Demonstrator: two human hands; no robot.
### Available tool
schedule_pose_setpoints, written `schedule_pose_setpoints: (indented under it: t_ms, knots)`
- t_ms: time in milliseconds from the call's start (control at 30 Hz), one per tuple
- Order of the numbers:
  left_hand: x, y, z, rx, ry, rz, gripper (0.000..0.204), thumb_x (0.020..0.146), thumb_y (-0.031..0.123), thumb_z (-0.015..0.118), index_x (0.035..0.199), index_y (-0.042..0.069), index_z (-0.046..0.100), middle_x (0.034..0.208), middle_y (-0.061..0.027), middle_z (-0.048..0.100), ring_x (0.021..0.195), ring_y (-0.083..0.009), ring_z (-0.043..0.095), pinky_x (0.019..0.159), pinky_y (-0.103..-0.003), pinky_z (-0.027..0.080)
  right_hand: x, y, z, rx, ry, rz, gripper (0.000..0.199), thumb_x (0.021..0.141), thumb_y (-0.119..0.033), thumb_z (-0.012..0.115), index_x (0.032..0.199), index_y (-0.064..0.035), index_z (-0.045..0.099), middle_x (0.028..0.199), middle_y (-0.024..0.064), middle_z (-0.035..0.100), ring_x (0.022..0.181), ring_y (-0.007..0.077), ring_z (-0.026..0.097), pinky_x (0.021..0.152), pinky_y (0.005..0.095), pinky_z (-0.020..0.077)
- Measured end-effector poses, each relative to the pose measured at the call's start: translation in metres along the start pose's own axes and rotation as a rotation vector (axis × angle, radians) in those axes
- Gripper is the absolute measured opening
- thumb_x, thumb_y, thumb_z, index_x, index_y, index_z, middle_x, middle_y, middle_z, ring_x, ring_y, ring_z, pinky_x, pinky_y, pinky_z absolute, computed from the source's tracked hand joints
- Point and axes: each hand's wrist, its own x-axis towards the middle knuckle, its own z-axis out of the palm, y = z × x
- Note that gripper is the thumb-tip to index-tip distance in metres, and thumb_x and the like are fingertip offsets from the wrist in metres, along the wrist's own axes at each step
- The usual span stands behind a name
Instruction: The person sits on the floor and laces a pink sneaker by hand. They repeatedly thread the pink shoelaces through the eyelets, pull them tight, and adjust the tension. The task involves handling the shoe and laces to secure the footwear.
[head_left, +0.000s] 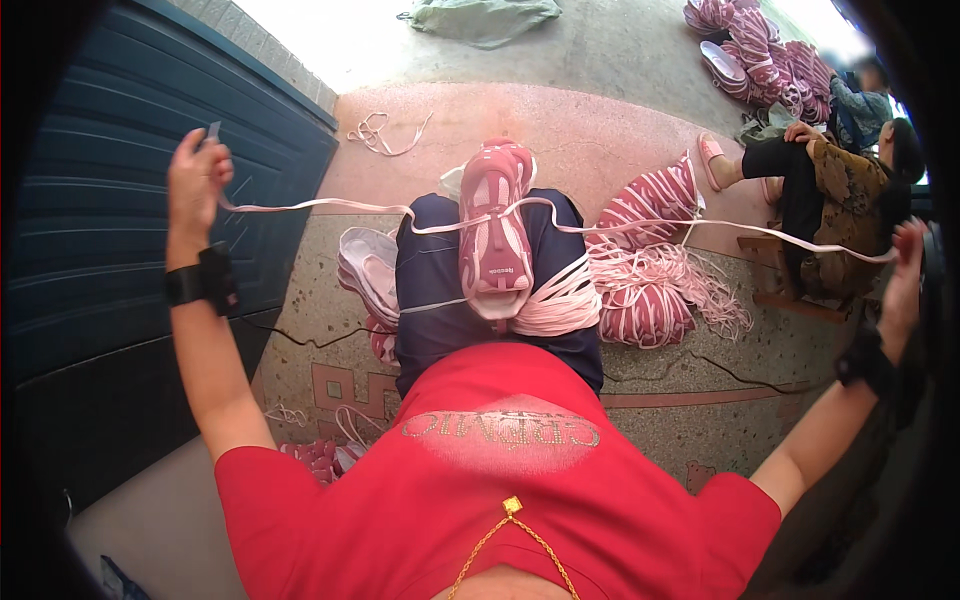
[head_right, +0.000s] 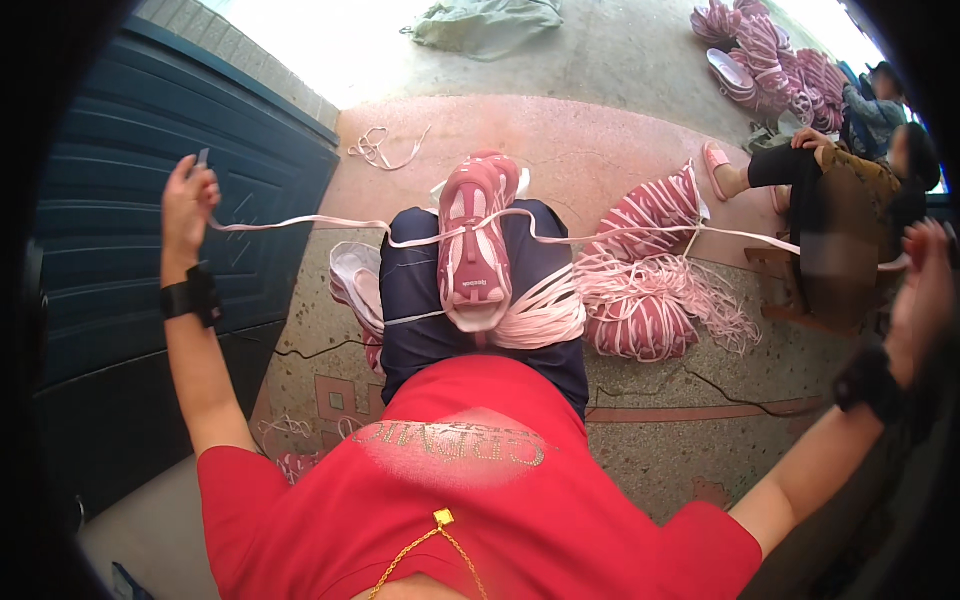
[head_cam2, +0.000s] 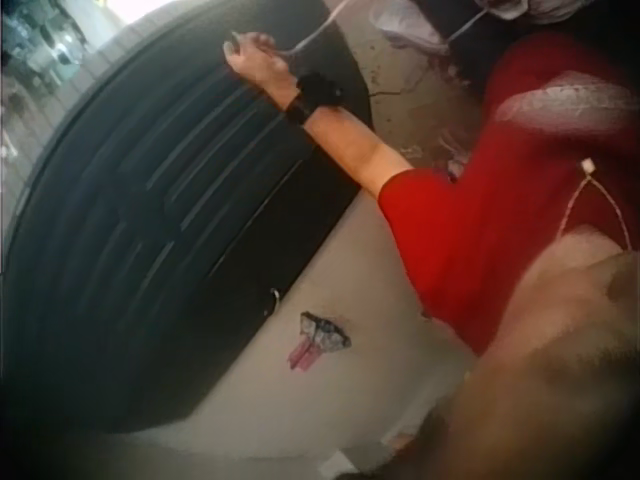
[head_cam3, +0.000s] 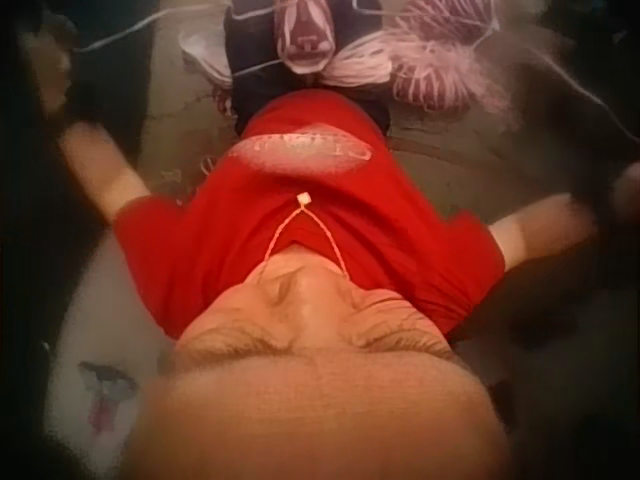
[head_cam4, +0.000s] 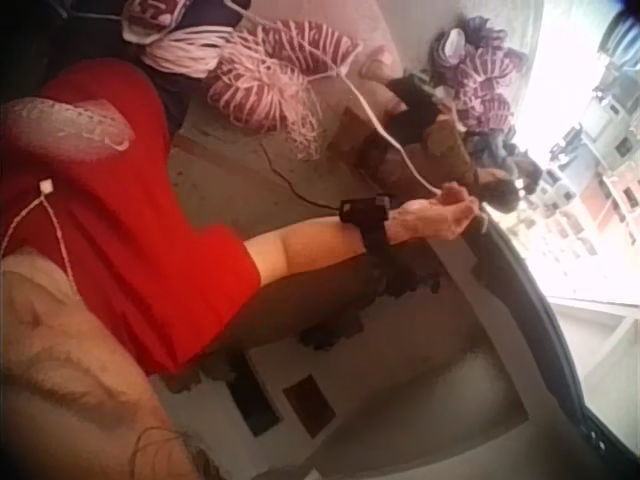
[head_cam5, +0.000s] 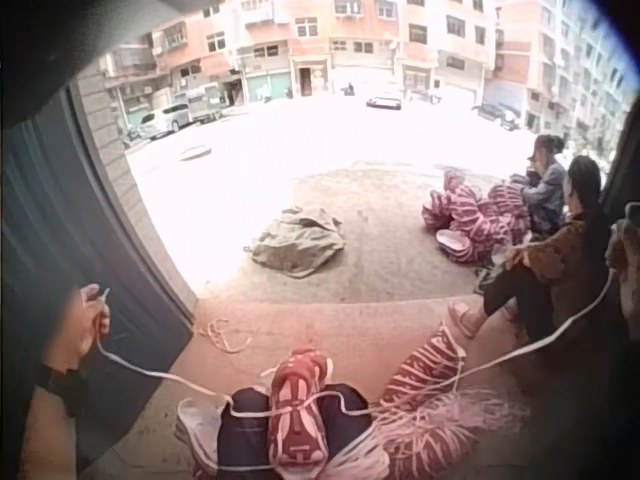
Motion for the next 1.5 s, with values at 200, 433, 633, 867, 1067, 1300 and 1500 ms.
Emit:
schedule_pose_setpoints:
  t_ms: [200,433,633,867,1067,1300,1500]
  knots:
    - [-0.087,-0.101,0.182,0.046,-0.646,-0.492,0.021,0.091,0.018,0.055,0.1,-0.002,0.056,0.088,-0.012,0.065,0.072,-0.0154,0.063,0.064,-0.026,0.052,-0.219,0.12,0.252,-0.193,-0.901,-0.301,0.013,0.089,-0.007,0.056,0.096,-0.0018,0.065,0.085,0.0091,0.062,0.078,0.0193,0.059,0.07,0.0297,0.0473]
    - [-0.111,-0.131,0.257,0.015,-0.698,-0.862,0.021,0.097,0.016,0.044,0.1,-0.004,0.049,0.094,-0.016,0.06,0.078,-0.0216,0.064,0.069,-0.031,0.054,-0.313,0.138,0.328,0.12,-1.291,0.307,0.022,0.088,-0.012,0.053,0.1,0.004,0.064,0.074,0.0082,0.062,0.065,0.0127,0.057,0.061,0.0277,0.0467]
    - [-0.107,-0.139,0.27,0.028,-0.625,-0.911,0.021,0.096,0.016,0.045,0.101,-0.005,0.048,0.094,-0.0149,0.057,0.077,-0.021,0.061,0.067,-0.03,0.052,-0.313,0.151,0.344,-0.051,-1.303,0.133,0.023,0.087,-0.018,0.054,0.09,0.0026,0.064,0.078,0.0209,0.063,0.073,0.0296,0.063,0.067,0.0371,0.0476]
    - [-0.127,-0.134,0.273,-0.071,-0.487,-0.856,0.017,0.094,0.015,0.048,0.095,-0.002,0.05,0.089,-0.0117,0.054,0.078,-0.0186,0.057,0.07,-0.029,0.049,-0.311,0.15,0.352,-0.171,-1.37,-0.07,0.02,0.085,-0.015,0.052,0.083,0.0025,0.061,0.081,0.0228,0.062,0.078,0.0377,0.061,0.07,0.0436,0.0472]
    - [-0.132,-0.147,0.273,-0.327,-0.359,-0.776,0.015,0.095,0.016,0.049,0.098,0.002,0.049,0.092,-0.0118,0.055,0.08,-0.0183,0.058,0.077,-0.03,0.049,-0.317,0.176,0.359,-0.077,-1.29,-0.231,0.02,0.088,-0.017,0.052,0.085,0.0003,0.061,0.083,0.0199,0.061,0.081,0.0362,0.059,0.073,0.0418,0.0461]
    - [-0.14,-0.148,0.263,-0.378,-0.386,-0.747,0.014,0.096,0.015,0.049,0.099,0.002,0.048,0.101,-0.0138,0.055,0.09,-0.0193,0.058,0.086,-0.031,0.049,-0.31,0.162,0.362,-0.122,-1.26,-0.209,0.021,0.087,-0.02,0.051,0.084,-0.0018,0.062,0.087,0.0172,0.06,0.083,0.0336,0.061,0.074,0.0421,0.0475]
    - [-0.141,-0.149,0.262,-0.404,-0.397,-0.731,0.012,0.096,0.015,0.049,0.098,0.003,0.049,0.102,-0.0138,0.055,0.091,-0.019,0.058,0.087,-0.031,0.049,-0.306,0.156,0.376,-0.331,-1.343,-0.357,0.018,0.084,-0.018,0.053,0.081,-0.0043,0.064,0.088,0.0139,0.058,0.084,0.0317,0.061,0.074,0.0411,0.0482]
